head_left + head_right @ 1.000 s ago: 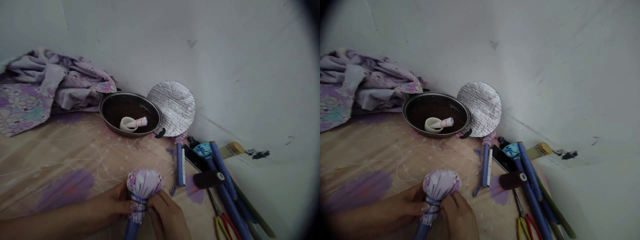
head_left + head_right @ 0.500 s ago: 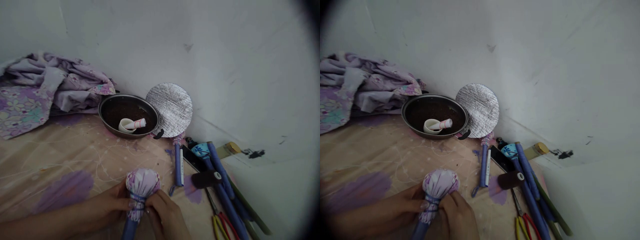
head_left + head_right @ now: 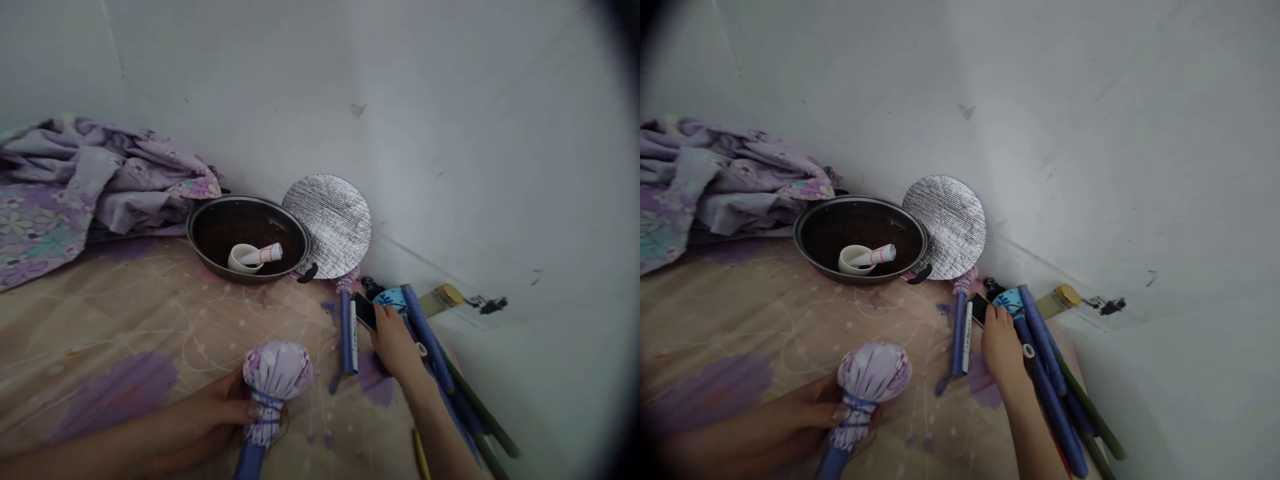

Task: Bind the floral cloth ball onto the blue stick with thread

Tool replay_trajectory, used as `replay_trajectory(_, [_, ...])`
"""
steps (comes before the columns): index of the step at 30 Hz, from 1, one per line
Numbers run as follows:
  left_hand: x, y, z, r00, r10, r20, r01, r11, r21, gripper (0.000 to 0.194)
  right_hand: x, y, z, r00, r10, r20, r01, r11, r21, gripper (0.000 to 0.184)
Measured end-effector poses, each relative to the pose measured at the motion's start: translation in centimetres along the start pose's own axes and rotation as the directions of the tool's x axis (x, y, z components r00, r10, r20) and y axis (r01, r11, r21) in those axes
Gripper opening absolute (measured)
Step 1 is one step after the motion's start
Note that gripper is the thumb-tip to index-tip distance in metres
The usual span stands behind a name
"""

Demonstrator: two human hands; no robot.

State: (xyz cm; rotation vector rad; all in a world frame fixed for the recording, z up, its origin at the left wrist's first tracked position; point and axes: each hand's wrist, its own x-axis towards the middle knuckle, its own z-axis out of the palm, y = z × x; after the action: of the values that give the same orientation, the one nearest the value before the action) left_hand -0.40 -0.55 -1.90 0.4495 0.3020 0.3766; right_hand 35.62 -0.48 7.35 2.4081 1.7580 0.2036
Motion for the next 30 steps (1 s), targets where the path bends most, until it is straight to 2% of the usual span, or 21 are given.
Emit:
replay_trajectory(2, [0.1, 0.0, 0.1, 0.999, -0.027, -0.046, 0.026, 0.999, -0.035, 0.053, 2.1, 0.0, 0.9, 0.997, 0.041, 0.064, -0.036, 0.996, -0.078, 0.036])
replay_trajectory(7, [0.1, -0.3, 0.2, 0.998, -0.023, -0.057, 0.02, 0.998, -0.059, 0.055, 4.7, 0.0, 2.5, 0.976, 0.09, 0.197, -0.049, 0.978, -0.204, 0.045])
replay_trajectory(10, [0.3, -0.5, 0.1, 0.999, -0.016, -0.047, 0.014, 0.998, -0.057, 0.055, 5.6, 0.2, 2.5, 0.965, 0.111, 0.237, -0.05, 0.967, -0.251, 0.046])
replay_trajectory(14, [0.6, -0.6, -0.2, 0.999, -0.006, -0.04, 0.004, 0.998, -0.061, 0.065, 6.4, 0.6, 2.1, 0.951, 0.144, 0.273, -0.062, 0.956, -0.288, 0.045])
replay_trajectory(22, [0.0, 0.0, 0.2, 0.997, -0.034, -0.064, 0.03, 0.998, -0.063, 0.063, 6.7, 0.8, 2.3, 0.943, 0.149, 0.298, -0.075, 0.966, -0.246, 0.045])
replay_trajectory(26, [0.4, -0.6, -0.7, 1.0, -0.016, -0.027, 0.014, 0.997, -0.073, 0.062, 6.7, 0.8, 3.0, 0.94, 0.143, 0.311, -0.087, 0.979, -0.186, 0.045])
replay_trajectory(30, [1.0, -1.0, -1.2, 0.999, -0.007, -0.05, 0.004, 0.998, -0.059, 0.07, 7.1, 1.0, 3.2, 0.943, 0.126, 0.309, -0.099, 0.99, -0.102, 0.044])
